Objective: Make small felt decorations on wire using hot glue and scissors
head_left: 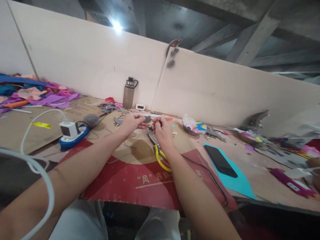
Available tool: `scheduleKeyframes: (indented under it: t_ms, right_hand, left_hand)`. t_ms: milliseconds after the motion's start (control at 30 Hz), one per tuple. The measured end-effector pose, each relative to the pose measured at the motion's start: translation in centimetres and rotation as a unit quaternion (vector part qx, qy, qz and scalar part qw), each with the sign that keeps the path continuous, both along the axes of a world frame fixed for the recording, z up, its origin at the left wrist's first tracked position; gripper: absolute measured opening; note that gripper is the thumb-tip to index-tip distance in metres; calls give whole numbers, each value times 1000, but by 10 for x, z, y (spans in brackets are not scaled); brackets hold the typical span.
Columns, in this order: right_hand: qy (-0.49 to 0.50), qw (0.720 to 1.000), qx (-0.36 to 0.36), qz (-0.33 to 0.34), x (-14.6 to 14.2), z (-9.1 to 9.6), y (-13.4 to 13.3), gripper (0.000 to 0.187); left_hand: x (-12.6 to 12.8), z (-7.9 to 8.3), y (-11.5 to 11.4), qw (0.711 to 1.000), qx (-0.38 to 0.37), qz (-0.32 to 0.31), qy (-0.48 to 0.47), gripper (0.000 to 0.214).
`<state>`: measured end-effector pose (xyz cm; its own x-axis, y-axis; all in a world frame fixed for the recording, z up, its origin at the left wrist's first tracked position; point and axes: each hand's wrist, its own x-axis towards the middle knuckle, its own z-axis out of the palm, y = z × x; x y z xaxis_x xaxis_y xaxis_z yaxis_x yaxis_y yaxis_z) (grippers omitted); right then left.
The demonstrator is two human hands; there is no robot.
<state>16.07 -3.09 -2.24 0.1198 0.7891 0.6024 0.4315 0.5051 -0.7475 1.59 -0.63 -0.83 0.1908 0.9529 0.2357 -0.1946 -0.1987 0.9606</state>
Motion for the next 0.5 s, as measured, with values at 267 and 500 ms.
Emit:
scheduleKeyframes:
  t_ms: [267, 500]
  right_hand:
    - [-4, 1000, -16, -20, 11, 20, -22, 26]
    - [-183, 979, -44, -78, 36, 1, -47, 30]
  left_hand:
    - [-14, 1, 16, 991, -85, 3, -103, 6]
    - [-21, -1, 28, 977, -136, 13, -163, 6]
